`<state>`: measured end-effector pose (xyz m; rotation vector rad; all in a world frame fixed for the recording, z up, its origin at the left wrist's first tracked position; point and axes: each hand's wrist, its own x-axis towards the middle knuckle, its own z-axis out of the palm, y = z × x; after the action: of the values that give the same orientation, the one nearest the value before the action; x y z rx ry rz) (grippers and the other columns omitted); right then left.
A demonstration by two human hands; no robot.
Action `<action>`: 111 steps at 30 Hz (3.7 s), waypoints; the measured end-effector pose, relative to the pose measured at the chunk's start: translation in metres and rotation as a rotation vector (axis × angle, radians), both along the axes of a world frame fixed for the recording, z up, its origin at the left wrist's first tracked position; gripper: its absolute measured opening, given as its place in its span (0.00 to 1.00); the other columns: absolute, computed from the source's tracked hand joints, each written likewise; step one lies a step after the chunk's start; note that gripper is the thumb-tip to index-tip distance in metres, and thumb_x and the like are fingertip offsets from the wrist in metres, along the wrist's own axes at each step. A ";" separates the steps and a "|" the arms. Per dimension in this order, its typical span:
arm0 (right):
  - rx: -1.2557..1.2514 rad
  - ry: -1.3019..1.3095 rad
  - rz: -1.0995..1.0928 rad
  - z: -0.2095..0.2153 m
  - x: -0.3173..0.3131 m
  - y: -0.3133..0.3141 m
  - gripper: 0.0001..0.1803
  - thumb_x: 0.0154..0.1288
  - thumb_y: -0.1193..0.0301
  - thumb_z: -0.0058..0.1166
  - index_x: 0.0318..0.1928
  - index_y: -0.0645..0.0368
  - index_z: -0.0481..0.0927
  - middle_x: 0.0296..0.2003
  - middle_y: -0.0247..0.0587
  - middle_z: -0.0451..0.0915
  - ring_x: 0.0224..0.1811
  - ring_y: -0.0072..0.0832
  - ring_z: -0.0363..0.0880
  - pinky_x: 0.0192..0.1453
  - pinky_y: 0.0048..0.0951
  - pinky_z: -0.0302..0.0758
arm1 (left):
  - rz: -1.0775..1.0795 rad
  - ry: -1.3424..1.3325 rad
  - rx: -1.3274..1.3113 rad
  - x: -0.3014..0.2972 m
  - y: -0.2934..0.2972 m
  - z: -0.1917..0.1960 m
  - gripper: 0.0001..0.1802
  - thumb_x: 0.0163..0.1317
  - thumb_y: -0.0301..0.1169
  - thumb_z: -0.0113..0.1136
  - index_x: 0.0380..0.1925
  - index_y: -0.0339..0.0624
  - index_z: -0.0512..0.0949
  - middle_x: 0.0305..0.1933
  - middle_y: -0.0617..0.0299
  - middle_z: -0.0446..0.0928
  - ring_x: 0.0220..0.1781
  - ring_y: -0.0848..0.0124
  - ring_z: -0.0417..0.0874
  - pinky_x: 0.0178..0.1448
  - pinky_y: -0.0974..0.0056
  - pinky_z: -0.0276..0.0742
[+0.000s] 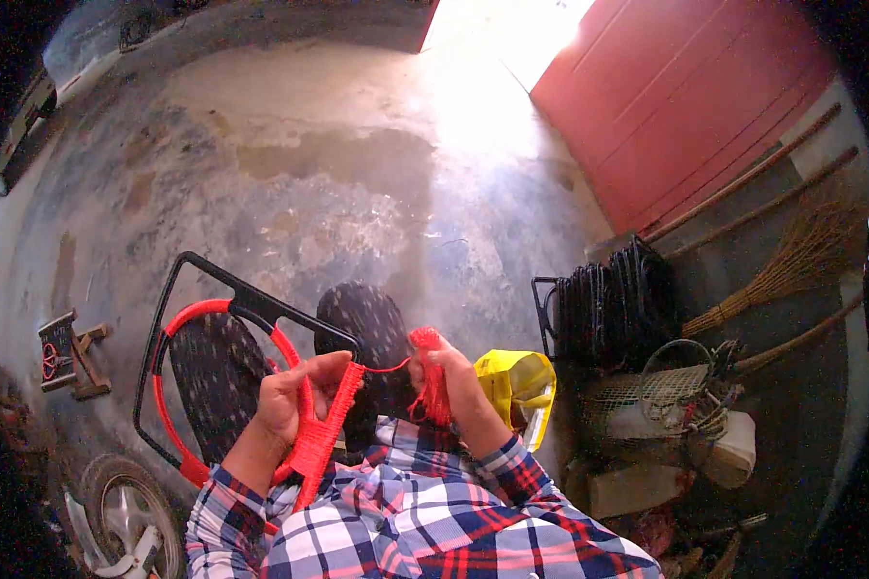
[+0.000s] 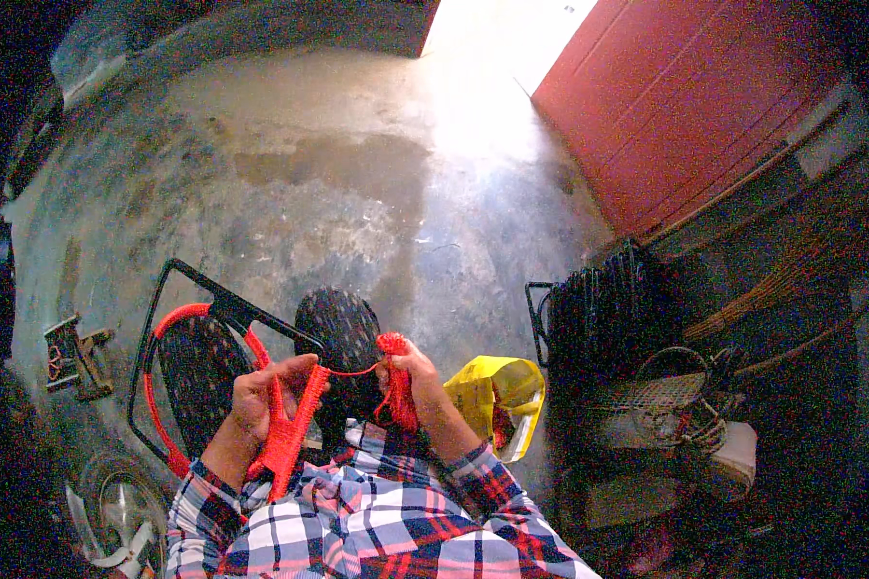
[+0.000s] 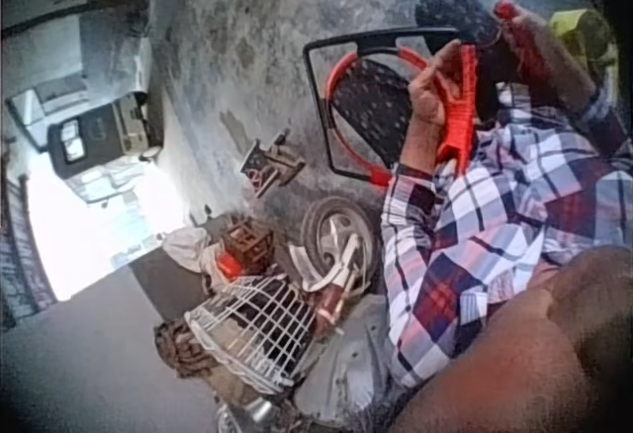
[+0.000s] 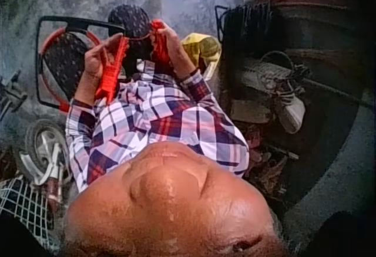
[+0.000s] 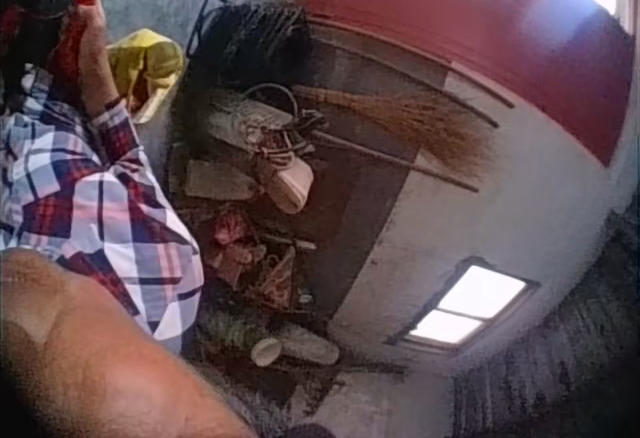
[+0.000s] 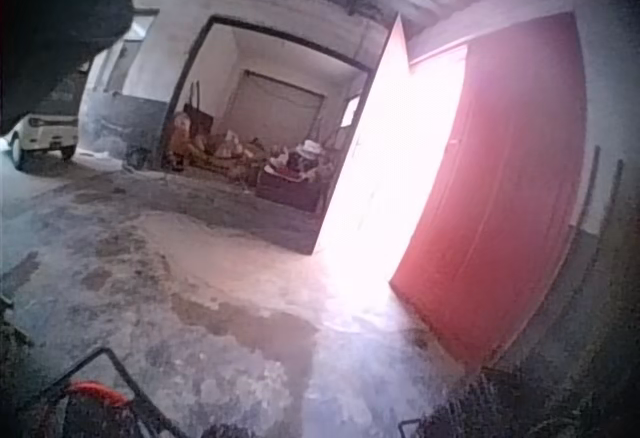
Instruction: The person sits on the floor and wraps a red plastic rope around a black metal chair frame. They hold the frame with one hand and wind the rope tightly around the curved sections with the other hand, gradually covering the metal surface.
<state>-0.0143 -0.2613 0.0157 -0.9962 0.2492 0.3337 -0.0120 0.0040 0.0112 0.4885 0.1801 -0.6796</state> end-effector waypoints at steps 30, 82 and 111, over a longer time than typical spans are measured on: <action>-0.209 -0.094 0.040 0.029 0.012 -0.019 0.15 0.66 0.71 0.53 0.52 0.61 0.73 0.35 0.37 0.78 0.33 0.22 0.75 0.38 0.24 0.74 | -0.002 -0.007 -0.015 -0.002 0.002 0.006 0.31 0.64 0.45 0.52 0.57 0.29 0.75 0.56 0.39 0.78 0.56 0.50 0.82 0.57 0.52 0.81; -0.282 -0.098 0.159 0.006 0.009 0.001 0.13 0.59 0.75 0.57 0.45 0.60 0.75 0.29 0.28 0.75 0.26 0.17 0.70 0.29 0.20 0.66 | 0.094 -0.089 -0.010 0.001 0.004 -0.017 0.21 0.71 0.42 0.47 0.44 0.34 0.79 0.55 0.46 0.78 0.58 0.53 0.79 0.64 0.49 0.73; -1.555 -1.248 0.648 0.071 0.054 0.082 0.22 0.53 0.71 0.57 0.52 0.54 0.76 0.39 0.38 0.75 0.49 0.39 0.74 0.49 0.40 0.72 | 0.264 -0.136 0.200 0.005 -0.001 -0.006 0.24 0.68 0.40 0.45 0.60 0.40 0.69 0.54 0.56 0.77 0.51 0.63 0.80 0.49 0.60 0.75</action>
<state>0.0398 -0.1796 0.0869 -2.6025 -1.1783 -0.0343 -0.0067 0.0032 0.0052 0.6872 0.1817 -0.3705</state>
